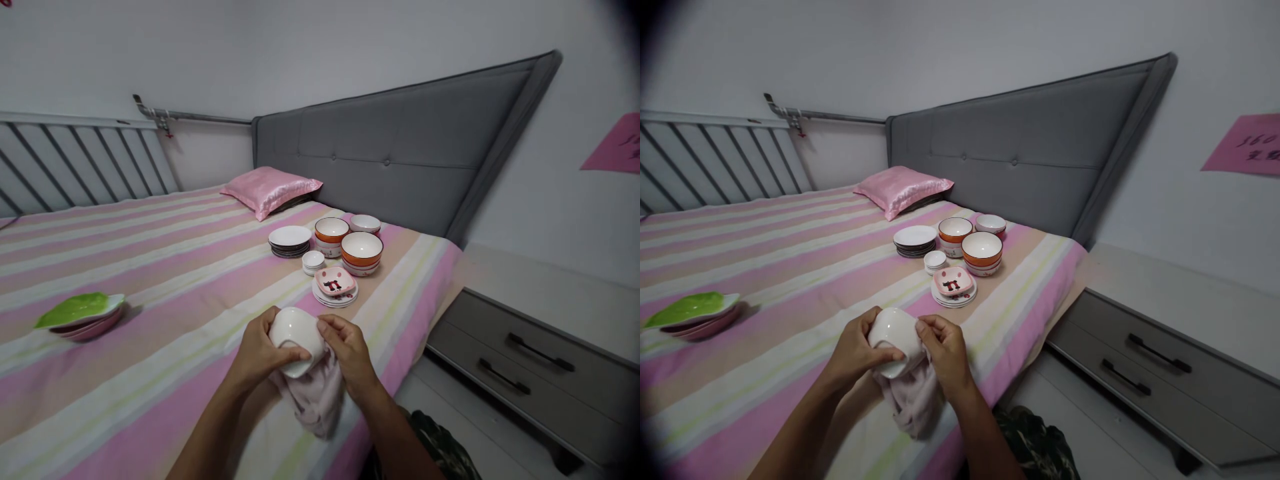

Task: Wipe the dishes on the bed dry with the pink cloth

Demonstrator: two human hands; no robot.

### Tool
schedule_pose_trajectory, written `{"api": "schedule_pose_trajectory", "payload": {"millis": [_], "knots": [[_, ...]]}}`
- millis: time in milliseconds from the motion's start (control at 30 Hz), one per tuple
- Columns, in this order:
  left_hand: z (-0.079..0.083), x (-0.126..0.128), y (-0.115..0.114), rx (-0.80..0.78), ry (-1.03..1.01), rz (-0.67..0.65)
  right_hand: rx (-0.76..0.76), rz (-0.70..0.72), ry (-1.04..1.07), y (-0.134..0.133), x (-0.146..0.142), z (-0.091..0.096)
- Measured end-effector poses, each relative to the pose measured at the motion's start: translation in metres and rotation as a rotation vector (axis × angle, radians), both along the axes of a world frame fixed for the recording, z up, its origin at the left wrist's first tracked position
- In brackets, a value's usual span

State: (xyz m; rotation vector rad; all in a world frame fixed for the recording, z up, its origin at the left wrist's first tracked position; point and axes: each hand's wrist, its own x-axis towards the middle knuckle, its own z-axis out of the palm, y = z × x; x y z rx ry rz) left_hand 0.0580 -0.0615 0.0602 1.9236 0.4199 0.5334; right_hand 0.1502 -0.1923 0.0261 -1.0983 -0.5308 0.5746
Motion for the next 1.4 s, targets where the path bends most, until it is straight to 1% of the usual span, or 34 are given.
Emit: {"api": "schedule_pose_trajectory", "payload": {"millis": [100, 200, 300, 433, 533, 600, 700, 800, 900, 967, 1067, 1267, 1400], "knots": [[0.001, 0.0, 0.002, 0.001, 0.004, 0.002, -0.05, 0.031, -0.228, 0.0, -0.001, -0.002], [-0.001, 0.001, 0.0, -0.094, -0.031, -0.004, -0.085, -0.025, -0.353, 0.001, -0.004, 0.0], [-0.002, 0.002, -0.006, -0.28, -0.1, 0.004, -0.115, -0.115, -0.415, 0.001, -0.006, 0.004], [-0.001, 0.005, -0.018, -0.579, -0.199, 0.019, -0.153, -0.225, -0.466, 0.002, -0.009, 0.009], [0.002, 0.006, -0.023, -0.796, -0.28, 0.031, -0.198, -0.287, -0.509, 0.003, -0.014, 0.009], [0.004, 0.007, -0.024, -0.898, -0.328, 0.045, -0.231, -0.324, -0.535, 0.005, -0.018, 0.007], [0.006, 0.008, -0.026, -1.041, -0.389, 0.117, -0.262, -0.351, -0.559, 0.008, -0.023, 0.005], [0.009, 0.011, -0.03, -1.194, -0.431, 0.237, -0.27, -0.355, -0.56, 0.01, -0.026, 0.003], [0.01, 0.015, -0.034, -1.301, -0.446, 0.344, -0.271, -0.36, -0.525, 0.012, -0.028, 0.001], [0.011, 0.017, -0.037, -1.361, -0.449, 0.385, -0.267, -0.364, -0.501, 0.013, -0.03, 0.0], [0.01, 0.019, -0.042, -1.454, -0.446, 0.372, -0.261, -0.395, -0.496, 0.014, -0.033, -0.002], [0.002, 0.017, -0.044, -1.62, -0.425, 0.257, -0.235, -0.392, -0.596, 0.016, -0.04, -0.003], [0.003, 0.016, -0.045, -1.655, -0.443, 0.21, -0.212, -0.361, -0.656, 0.016, -0.042, -0.004]]}}
